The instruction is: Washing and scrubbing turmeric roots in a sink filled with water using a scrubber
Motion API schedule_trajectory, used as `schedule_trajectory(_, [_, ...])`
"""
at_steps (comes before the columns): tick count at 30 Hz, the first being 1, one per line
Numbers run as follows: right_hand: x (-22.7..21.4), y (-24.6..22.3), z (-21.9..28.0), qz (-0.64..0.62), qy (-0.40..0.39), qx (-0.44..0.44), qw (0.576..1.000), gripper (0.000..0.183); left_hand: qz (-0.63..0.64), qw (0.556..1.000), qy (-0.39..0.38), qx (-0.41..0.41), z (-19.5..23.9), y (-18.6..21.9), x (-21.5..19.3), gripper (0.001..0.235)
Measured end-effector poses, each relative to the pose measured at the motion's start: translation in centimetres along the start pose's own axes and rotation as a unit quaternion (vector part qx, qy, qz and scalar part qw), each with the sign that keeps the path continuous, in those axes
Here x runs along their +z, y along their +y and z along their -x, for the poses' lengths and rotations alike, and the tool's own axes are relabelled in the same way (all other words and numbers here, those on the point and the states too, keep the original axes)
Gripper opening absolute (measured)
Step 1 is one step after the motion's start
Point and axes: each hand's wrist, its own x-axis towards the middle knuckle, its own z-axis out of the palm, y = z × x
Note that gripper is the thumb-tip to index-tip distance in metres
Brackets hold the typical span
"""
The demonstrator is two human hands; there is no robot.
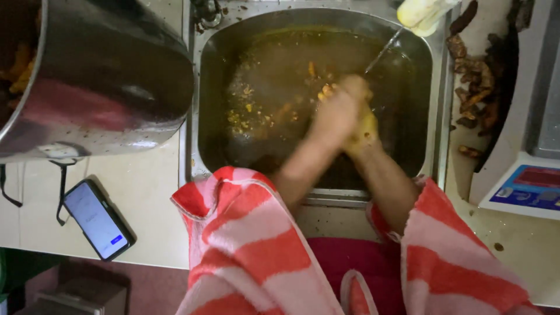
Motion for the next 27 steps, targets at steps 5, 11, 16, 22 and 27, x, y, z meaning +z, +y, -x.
schedule_trajectory(5, [-1.6,-0.4,-0.6,-0.029,-0.004,-0.008,1.0,0.054,-0.028,0.981,0.188,0.041,-1.7,-2.2,0.0,0.02])
schedule_trajectory(11, [-4.2,-0.1,-1.1,0.018,0.02,-0.006,1.0,0.051,0.138,0.971,0.098,0.167,2.9,2.0,-2.9,0.021])
schedule_trajectory(16, [3.2,-1.0,1.5,0.042,-0.044,-0.031,0.998,0.038,0.099,0.976,0.192,-0.024,-4.0,-9.0,-0.7,0.047])
schedule_trajectory(22, [2.1,-1.5,1.1,0.023,-0.055,-0.003,0.998,0.038,0.014,0.983,0.085,-0.162,-3.8,-18.7,6.4,0.092])
schedule_trajectory(27, [1.5,-2.2,0.5,0.108,0.017,0.005,0.994,0.034,0.093,0.978,0.013,-0.187,-3.5,-17.0,2.4,0.074])
